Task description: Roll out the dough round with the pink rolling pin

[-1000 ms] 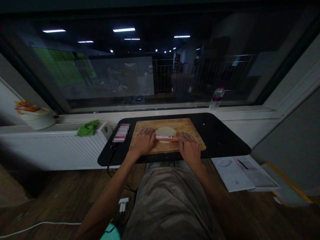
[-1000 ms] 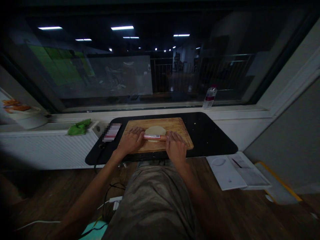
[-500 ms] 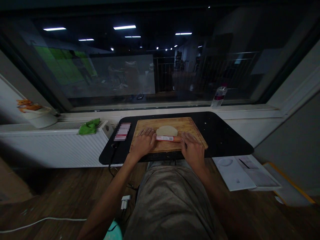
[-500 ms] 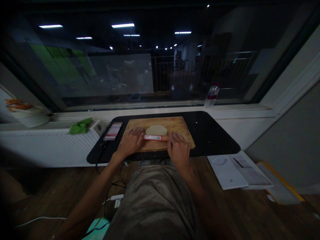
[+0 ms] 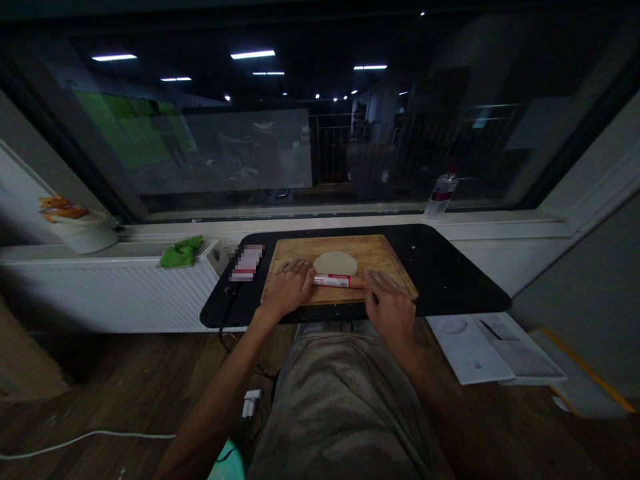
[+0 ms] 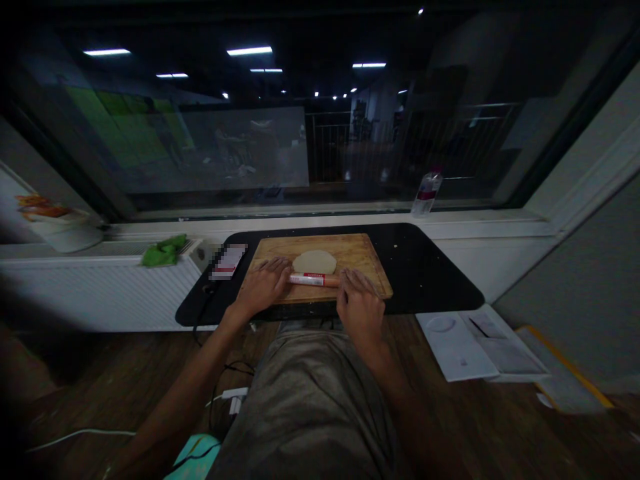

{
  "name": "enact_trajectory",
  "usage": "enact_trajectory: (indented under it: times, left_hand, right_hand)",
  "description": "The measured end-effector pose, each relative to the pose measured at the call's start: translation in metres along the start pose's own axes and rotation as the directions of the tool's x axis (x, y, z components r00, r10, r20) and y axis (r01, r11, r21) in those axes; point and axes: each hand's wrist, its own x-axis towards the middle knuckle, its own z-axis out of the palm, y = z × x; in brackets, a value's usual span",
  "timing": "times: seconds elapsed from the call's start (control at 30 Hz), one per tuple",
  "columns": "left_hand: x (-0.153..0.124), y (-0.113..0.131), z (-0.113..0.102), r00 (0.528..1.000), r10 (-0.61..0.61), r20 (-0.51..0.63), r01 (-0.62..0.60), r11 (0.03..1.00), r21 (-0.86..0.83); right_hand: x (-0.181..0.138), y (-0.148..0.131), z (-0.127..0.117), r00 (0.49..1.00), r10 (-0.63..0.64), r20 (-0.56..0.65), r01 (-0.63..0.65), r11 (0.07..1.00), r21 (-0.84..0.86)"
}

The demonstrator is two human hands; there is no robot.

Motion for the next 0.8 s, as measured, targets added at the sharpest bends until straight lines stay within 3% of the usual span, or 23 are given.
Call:
enact_trajectory:
  times: [0.3, 0.6, 0.8]
  left_hand:
    - [-0.005, 0.002, 0.005, 0.999, -0.029, -0.015, 0.028, 0.999, -0.015]
    - [-0.009, 0.004, 0.014, 0.996, -0.071, -0.049, 0.07, 0.997, -0.019]
    - [-0.007, 0.003, 0.014, 0.997, -0.068, -0.036, 0.067, 0.998, -0.019]
  right_hand:
    - [-0.005, 0.0, 0.001, 1.0, -0.014, 0.014, 0.013, 0.999, 0.038]
    - [-0.012, 0.003, 0.011, 0.997, -0.059, -0.05, 0.062, 0.996, 0.068]
    - [-0.004, -0.003, 0.012, 0.999, -0.048, -0.018, 0.049, 0.998, 0.039]
